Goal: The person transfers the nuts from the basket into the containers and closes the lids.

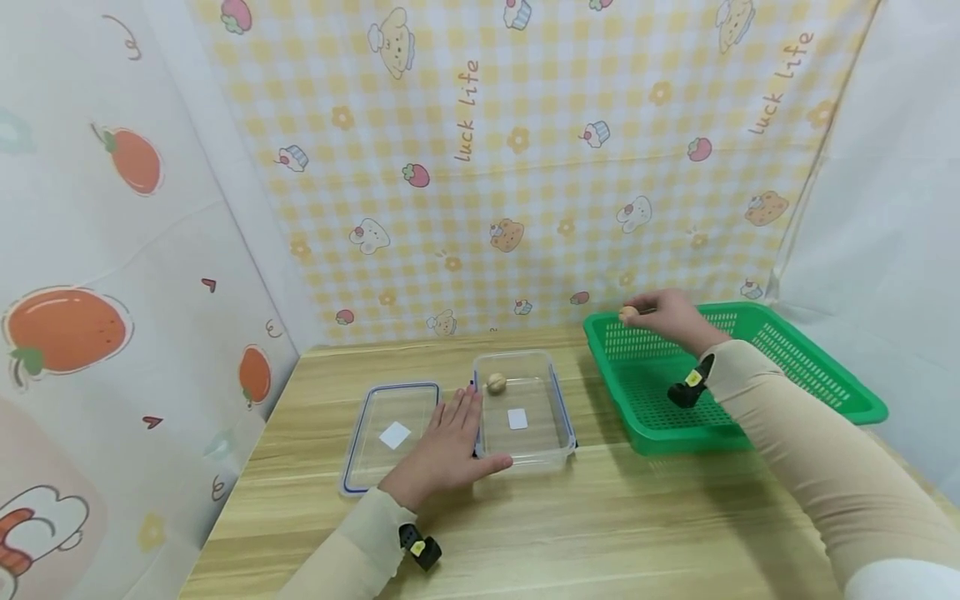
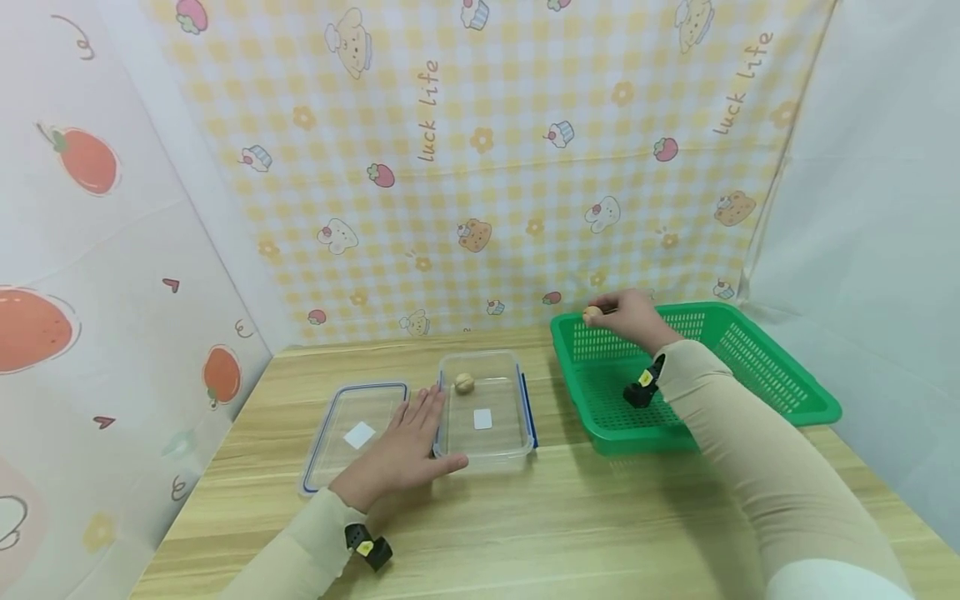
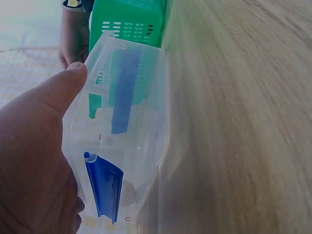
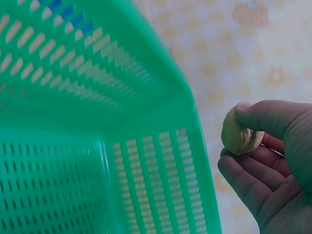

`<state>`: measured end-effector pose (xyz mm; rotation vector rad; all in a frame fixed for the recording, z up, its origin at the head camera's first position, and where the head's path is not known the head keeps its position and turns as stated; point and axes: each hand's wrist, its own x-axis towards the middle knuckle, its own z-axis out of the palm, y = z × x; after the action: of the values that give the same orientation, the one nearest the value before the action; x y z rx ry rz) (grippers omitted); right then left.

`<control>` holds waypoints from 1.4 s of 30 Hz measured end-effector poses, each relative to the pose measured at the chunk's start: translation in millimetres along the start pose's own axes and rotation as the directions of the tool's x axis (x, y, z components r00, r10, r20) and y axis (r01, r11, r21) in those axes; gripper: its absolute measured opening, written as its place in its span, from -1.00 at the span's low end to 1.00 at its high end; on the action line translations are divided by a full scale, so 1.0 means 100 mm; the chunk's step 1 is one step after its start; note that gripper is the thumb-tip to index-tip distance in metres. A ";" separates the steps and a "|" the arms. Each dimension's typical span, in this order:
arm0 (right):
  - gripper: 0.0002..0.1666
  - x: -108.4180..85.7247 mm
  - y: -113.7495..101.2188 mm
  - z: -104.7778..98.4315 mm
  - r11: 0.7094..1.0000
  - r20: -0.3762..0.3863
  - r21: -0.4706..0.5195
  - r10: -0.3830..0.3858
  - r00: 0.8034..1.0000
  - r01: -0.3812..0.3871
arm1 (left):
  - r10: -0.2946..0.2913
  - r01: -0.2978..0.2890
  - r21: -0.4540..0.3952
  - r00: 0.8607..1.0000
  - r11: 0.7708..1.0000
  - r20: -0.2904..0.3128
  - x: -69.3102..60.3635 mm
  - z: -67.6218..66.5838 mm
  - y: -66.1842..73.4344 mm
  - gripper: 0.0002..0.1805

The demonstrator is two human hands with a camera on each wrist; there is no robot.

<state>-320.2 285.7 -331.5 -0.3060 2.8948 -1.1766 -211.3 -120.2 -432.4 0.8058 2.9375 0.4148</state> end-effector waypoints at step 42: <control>-0.54 -0.03 -1.20 1.36 0.964 0.015 0.263 -0.058 0.998 0.052 | -0.001 0.001 0.007 1.000 1.000 0.027 0.01 -0.06 0.01 0.25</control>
<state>-285.6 108.0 -346.3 -0.3928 2.6818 -1.5321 -212.1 -120.4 -426.3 0.8041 2.9159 0.3903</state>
